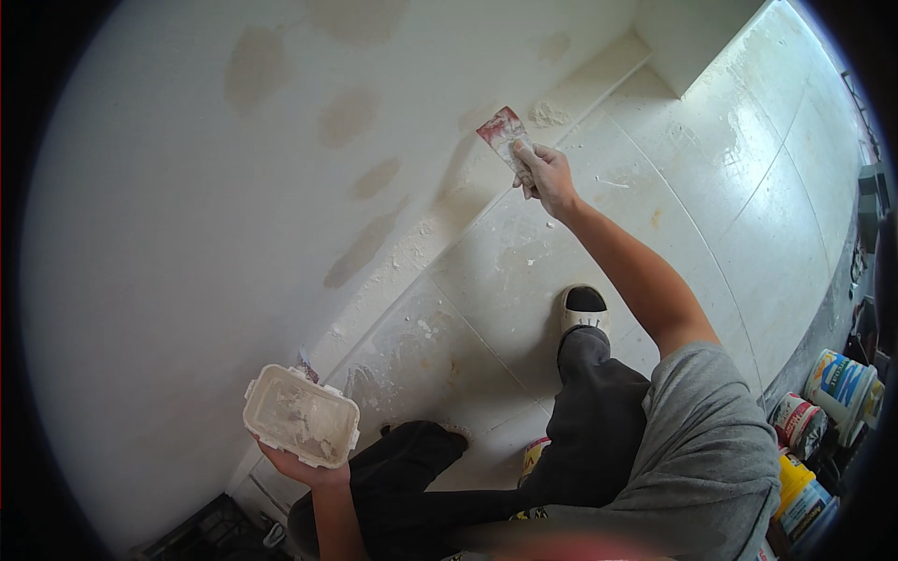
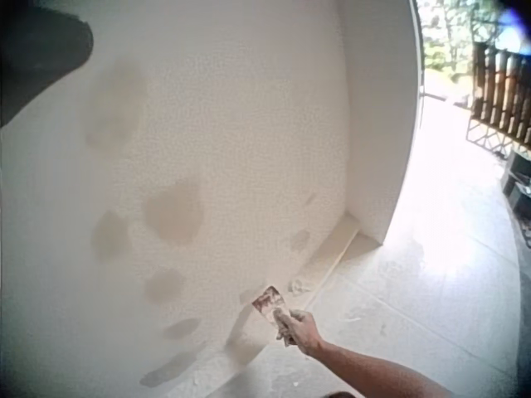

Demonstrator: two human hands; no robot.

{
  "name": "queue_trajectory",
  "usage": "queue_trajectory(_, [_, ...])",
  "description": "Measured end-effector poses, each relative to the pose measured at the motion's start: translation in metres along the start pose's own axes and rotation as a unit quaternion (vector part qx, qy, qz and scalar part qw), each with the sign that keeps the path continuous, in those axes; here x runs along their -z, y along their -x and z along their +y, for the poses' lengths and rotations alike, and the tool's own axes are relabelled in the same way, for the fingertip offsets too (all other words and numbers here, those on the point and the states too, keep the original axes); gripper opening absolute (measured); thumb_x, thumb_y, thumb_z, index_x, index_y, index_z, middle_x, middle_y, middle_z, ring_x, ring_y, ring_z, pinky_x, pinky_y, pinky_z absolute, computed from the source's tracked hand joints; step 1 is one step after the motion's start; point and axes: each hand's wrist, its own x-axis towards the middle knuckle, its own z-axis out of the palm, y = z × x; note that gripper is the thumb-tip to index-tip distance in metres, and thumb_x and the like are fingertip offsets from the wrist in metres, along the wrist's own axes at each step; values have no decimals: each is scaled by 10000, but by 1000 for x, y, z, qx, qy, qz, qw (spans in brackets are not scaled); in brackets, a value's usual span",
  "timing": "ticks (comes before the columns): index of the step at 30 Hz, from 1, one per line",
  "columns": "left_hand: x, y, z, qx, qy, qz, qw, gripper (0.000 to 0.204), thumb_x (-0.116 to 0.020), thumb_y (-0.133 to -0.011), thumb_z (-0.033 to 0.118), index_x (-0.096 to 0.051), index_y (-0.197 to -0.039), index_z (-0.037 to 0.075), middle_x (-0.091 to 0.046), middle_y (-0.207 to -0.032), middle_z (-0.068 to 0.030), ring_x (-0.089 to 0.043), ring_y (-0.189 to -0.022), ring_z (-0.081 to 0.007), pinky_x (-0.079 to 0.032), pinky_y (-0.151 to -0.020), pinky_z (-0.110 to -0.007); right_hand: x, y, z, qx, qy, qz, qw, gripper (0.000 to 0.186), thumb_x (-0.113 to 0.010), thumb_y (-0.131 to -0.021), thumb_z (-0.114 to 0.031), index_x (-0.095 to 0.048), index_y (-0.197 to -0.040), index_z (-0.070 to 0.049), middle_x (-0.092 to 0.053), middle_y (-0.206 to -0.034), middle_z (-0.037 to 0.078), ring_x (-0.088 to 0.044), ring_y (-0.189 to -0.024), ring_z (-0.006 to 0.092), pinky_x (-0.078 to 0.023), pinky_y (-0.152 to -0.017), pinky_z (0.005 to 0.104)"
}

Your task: The person applies wall filler to holes and cracks in a wall using a putty knife.

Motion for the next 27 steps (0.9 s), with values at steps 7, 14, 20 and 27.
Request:
queue_trajectory(7, [3, 0, 2, 16, 3, 28, 999, 556, -303, -1030, 466, -439, -1435, 110, -536, -1377, -116, -556, -1243, -307, -484, -1032, -476, -26, -16, 1, 5, 22, -14, 1000, 457, -652, -943, -473, -627, -766, -52, -612, -581, 84, -522, -377, 115, -348, -349, 231])
queue_trajectory(14, [9, -1, 2, 6, -11, 29, 999, 566, -307, -1027, 478, -444, -1431, 106, -545, -1369, -121, -564, -1233, -315, -490, -1021, -483, -46, -39, 11, -29, 69, 62, 995, 501, -669, -919, -509, -624, -739, -43, -604, -572, 89, -510, -372, 119, -327, -349, 239])
queue_trajectory(20, [9, 0, 4, 29, 20, 59, 998, 570, -315, -1025, 485, -438, -1438, 111, -540, -1378, -120, -562, -1238, -319, -489, -1022, -498, -49, -47, 8, -23, 74, 106, 991, 523, -695, -903, -493, -659, -783, 15, -627, -631, 100, -611, -473, 156, -447, -383, 264])
queue_trajectory(27, [7, -1, 5, 32, -4, 60, 998, 579, -257, -1031, 491, -398, -1472, 142, -492, -1423, -96, -545, -1264, -306, -517, -1011, -492, -46, -37, 15, -65, 50, 104, 991, 515, -664, -913, -534, -613, -749, -48, -584, -572, 75, -470, -373, 104, -321, -353, 240])
